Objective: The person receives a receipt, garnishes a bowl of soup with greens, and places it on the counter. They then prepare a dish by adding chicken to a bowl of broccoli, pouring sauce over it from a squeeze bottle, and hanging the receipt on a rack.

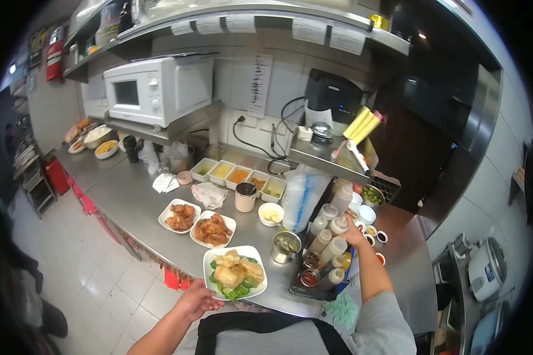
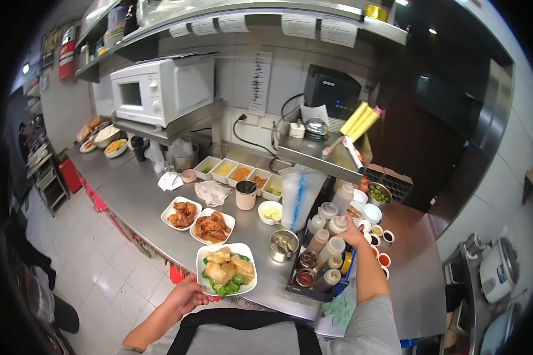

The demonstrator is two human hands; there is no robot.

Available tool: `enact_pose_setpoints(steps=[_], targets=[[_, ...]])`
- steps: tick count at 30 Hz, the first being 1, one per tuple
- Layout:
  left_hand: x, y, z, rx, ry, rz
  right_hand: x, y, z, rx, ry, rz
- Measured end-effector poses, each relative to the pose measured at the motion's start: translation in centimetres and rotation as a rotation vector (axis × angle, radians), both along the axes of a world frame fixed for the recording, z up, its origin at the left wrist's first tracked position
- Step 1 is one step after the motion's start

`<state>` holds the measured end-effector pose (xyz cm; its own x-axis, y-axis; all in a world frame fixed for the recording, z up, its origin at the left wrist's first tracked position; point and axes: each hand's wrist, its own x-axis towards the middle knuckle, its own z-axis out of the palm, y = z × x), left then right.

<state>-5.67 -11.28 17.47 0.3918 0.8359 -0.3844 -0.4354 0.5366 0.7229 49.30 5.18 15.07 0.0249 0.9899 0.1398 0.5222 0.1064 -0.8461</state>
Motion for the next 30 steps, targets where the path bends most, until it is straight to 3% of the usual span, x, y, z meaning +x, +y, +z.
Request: enact_pose_setpoints(steps=[2, 3, 6, 8, 9, 10, 12, 15, 22, 30], targets=[[-0.6, 0.7, 0.6, -0.006, 0.008, -0.027, -0.8, -2.1, 3.2, -0.077, -0.114, 0.013], [-0.8, 1.2, 1.0, 0.006, 0.017, -0.052, -0.2, -2.8, 3.8, 0.084, -0.273, 0.002], [-0.8, 2.6, 2.2, 0.040, 0.034, -0.143, -7.6, -10.6, 10.4, 0.395, -0.379, -0.421], [-0.6, 3.9, 2.6, 0.062, 0.027, -0.230, -10.9, -13.7, 7.6, 0.342, 0.062, -0.294], [-0.3, 4.3, 3.1, 0.060, 0.027, -0.296, -15.5, -16.1, 7.7, 0.166, 0.495, -0.130], [0.1, 4.7, 3.2, 0.061, 0.025, -0.343, -18.4, -17.9, 6.7, -0.089, 0.771, 0.094], [1.1, 5.5, 3.3, 0.068, 0.021, -0.432, -23.3, -21.3, 5.6, -0.362, 1.180, 0.305], [2.6, 5.9, 3.1, 0.087, 0.096, -0.585, -26.2, -23.8, 4.9, -0.353, 1.441, 0.324], [8.5, 5.0, 2.9, 0.097, 0.121, -0.871, -25.5, -30.0, 6.0, -0.294, 1.302, -0.169], [20.4, 2.0, 6.4, 0.140, -0.017, -1.041, -16.2, -34.8, 10.2, -0.186, 1.136, -0.354]])
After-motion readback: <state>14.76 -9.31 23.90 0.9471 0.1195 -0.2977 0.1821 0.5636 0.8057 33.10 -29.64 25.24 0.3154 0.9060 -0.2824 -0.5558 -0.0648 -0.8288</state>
